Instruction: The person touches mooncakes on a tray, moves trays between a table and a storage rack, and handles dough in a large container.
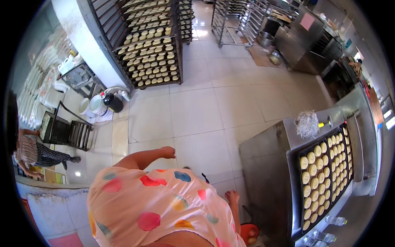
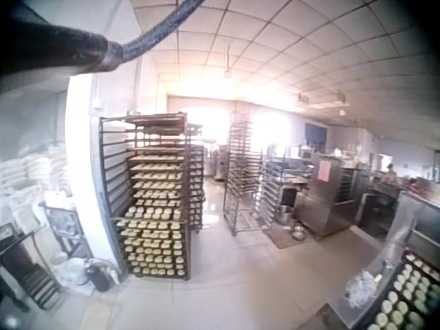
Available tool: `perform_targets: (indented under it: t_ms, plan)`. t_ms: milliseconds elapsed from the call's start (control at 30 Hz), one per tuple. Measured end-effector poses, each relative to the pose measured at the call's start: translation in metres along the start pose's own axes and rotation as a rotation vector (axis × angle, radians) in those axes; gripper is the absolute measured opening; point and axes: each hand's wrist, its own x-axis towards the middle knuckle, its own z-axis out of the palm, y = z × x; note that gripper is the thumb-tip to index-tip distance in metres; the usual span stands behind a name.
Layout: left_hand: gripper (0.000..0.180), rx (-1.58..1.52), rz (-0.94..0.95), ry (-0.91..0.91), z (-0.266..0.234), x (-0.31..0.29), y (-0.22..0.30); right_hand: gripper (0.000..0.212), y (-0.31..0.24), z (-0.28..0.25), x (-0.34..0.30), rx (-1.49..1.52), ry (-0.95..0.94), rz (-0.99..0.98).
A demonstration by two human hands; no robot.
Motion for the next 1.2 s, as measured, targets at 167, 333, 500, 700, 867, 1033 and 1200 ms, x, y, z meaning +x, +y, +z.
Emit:
perform_targets:
  t_ms: [167, 333, 500, 700, 867, 1033, 1200]
  plan:
    - [0.039, -0.258, -0.196, 0.187, -0.015, -0.05, -0.072, 0.032, -0.058, 0.114, 0.031, -0.092, -0.257, -0.026]
    - [0.036, -1.108, -0.381, 0.186, -0.024, -0.079, -0.067, 0.032, -0.119, 0.172, 0.058, -0.56, -0.394, -0.11]
    - [0.036, -1.33, -0.396, 0.266, -0.042, -0.083, -0.057, 0.035, -0.183, 0.199, 0.105, -0.794, -0.356, -0.107]
    - [0.035, -1.449, -0.435, 0.439, -0.077, -0.065, -0.078, 0.035, -0.24, 0.259, 0.147, -0.778, -0.406, -0.023]
    - [0.033, -1.355, -0.547, 0.484, -0.104, -0.048, -0.097, 0.022, -0.276, 0.308, 0.175, -0.679, -0.45, 0.029]
    - [0.034, -1.138, -0.617, 0.541, -0.116, -0.035, -0.101, 0.019, -0.307, 0.33, 0.231, -0.727, -0.758, 0.063]
    - [0.037, -1.059, -0.602, 0.568, -0.101, -0.045, -0.105, 0.015, -0.337, 0.352, 0.28, -0.835, -0.805, 0.115]
